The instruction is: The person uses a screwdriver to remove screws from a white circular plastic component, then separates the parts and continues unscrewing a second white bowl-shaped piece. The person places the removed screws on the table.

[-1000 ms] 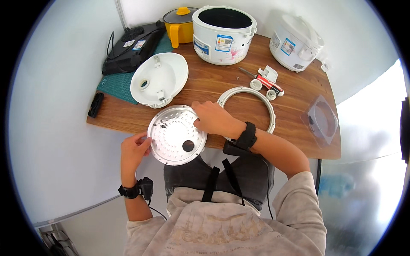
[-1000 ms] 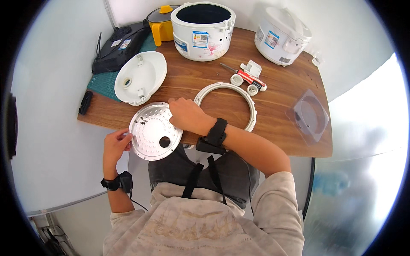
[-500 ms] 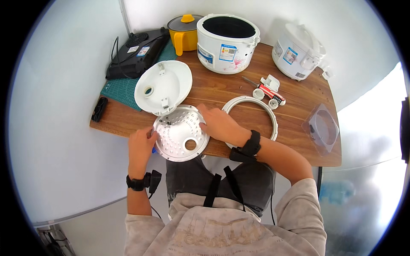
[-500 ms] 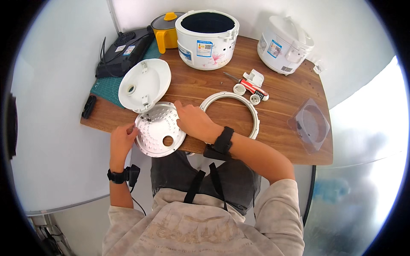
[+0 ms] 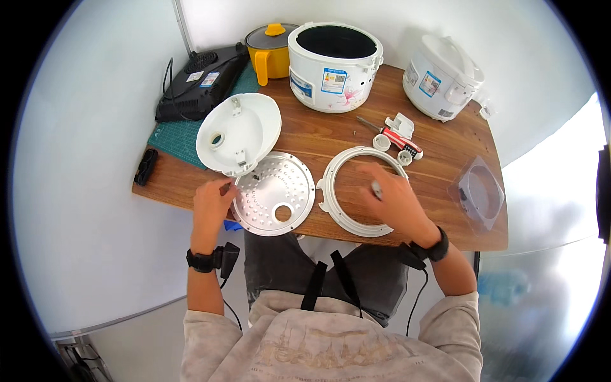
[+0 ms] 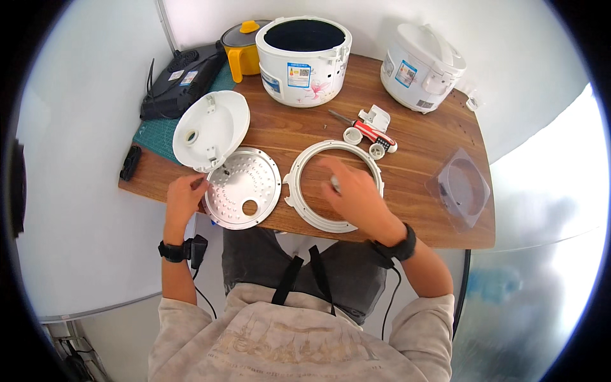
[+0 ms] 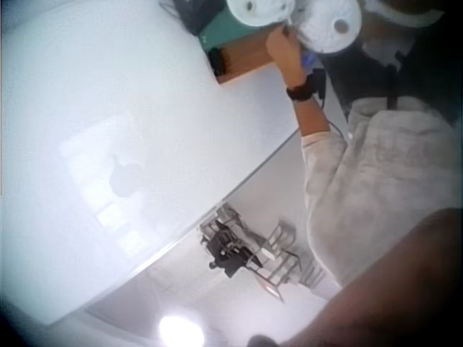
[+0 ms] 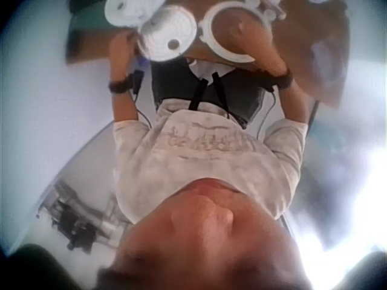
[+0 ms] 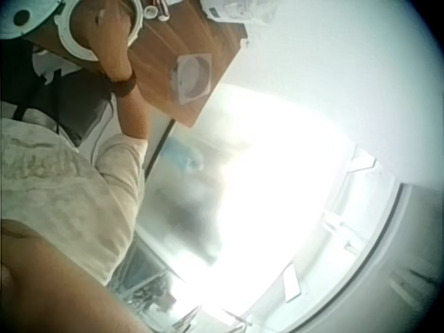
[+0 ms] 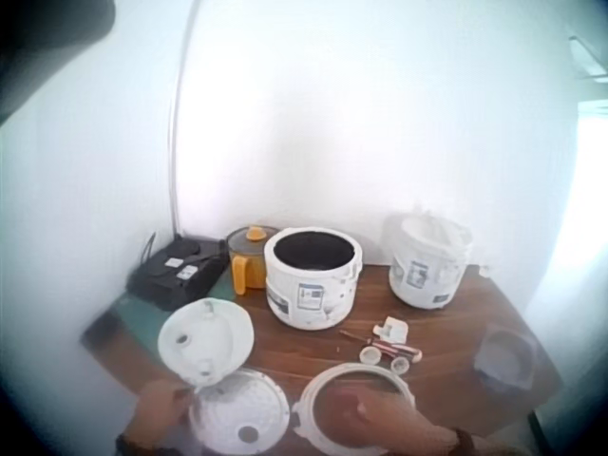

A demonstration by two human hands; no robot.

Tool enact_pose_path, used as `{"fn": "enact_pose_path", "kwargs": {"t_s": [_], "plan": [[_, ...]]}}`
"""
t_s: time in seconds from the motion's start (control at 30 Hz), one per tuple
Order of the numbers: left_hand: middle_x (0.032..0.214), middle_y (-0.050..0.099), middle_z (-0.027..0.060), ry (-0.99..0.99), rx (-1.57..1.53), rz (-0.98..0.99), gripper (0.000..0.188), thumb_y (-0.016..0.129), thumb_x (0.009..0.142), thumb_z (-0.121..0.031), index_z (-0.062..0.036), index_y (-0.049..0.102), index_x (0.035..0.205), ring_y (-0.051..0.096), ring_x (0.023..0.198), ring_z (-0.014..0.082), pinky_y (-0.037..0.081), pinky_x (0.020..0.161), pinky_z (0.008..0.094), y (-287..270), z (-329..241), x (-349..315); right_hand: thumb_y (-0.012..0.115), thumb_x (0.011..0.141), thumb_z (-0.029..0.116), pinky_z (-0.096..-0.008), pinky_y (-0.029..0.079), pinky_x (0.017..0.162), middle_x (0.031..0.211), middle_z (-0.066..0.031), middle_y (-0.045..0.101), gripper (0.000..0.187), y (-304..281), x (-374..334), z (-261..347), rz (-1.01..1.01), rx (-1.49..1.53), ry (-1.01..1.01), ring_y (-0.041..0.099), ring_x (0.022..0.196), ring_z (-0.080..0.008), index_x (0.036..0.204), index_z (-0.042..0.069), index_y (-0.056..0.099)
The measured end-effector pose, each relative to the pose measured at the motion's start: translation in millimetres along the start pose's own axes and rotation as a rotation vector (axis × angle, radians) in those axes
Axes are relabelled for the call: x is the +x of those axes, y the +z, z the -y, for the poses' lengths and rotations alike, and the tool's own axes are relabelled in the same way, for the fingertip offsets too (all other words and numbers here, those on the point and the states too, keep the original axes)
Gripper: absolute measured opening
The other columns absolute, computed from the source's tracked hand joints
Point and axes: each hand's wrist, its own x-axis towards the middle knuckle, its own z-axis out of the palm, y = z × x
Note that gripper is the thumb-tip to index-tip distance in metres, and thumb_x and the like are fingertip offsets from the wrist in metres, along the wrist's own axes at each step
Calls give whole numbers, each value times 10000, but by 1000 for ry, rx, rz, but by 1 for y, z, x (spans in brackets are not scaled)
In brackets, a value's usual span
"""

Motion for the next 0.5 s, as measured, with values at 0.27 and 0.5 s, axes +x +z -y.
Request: {"fn": "enact_pose_path", "kwargs": {"t_s": [0.27,0.5], "plan": [[899,722,113,-465,-482,60,394,577,990,-324,-47,554,1270,681,683,185,533,596,312,-9,39,27,647,886,48,-441,502,683,834,-181,657,294,-45,-59,-16,-123,-72,158,633,732,-391,1177,66,614],[993,692,102,-499,-797,144,376,475,1055,-337,-45,503,1291,681,714,166,576,607,285,-20,25,57,625,893,9,-411,508,702,962,-187,673,281,-53,-80,-27,-199,-135,150,642,780,-360,1171,51,616]]}}
